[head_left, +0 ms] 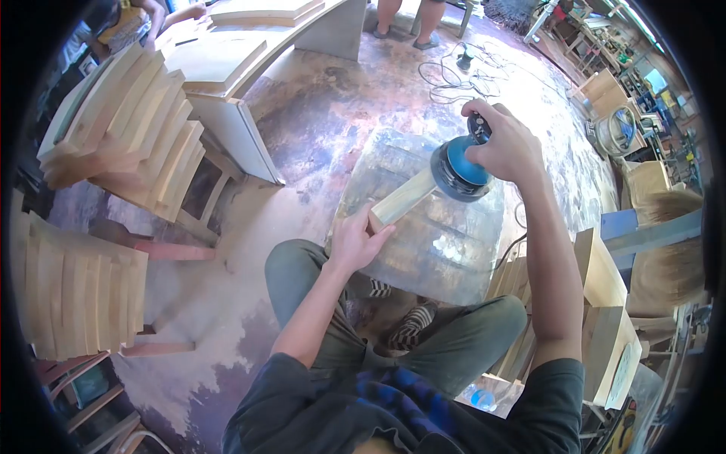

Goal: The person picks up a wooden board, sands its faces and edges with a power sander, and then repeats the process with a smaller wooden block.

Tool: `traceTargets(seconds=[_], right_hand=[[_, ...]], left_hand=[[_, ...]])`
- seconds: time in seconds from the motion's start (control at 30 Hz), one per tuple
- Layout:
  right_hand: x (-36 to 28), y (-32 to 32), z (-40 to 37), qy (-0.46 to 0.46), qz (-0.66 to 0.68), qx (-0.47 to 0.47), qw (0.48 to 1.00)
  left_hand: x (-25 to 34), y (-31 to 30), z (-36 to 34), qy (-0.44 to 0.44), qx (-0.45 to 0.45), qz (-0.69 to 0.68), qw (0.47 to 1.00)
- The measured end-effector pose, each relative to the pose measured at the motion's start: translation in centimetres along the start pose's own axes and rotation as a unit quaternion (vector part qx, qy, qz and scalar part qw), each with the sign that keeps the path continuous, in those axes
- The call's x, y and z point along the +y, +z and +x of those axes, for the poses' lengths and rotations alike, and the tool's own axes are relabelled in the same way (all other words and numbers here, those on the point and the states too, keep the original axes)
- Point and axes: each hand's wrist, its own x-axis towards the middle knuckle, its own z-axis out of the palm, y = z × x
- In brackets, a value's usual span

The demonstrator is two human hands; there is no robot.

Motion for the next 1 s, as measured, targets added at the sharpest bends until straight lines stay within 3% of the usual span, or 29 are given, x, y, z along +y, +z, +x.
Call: traceTargets(seconds=[0.47, 0.57, 0.77, 1.0], right_hand=[[12.3, 1.9, 11.3, 0.084, -0.044, 0.001, 0.996], [14.3, 2.4, 13.6, 0.040, -0.006, 0.035, 0.999], [12.0, 3.1, 11.8, -0.153, 0.094, 0.088, 0.980], [6.4, 2.6, 9.0, -0.187, 0.121, 0.063, 0.973]], left_hand=[[0.7, -0.1, 0.2, 0.002, -0.014, -0.034, 0.999], [0.3, -0.3, 0.4, 0.006, -0.018, -0.037, 0.999], [0.7, -0.1, 0.4, -0.004, -0.022, -0.039, 0.999], [0.5, 0.3, -0.6, -0.022, -0.015, -0.047, 0.999]])
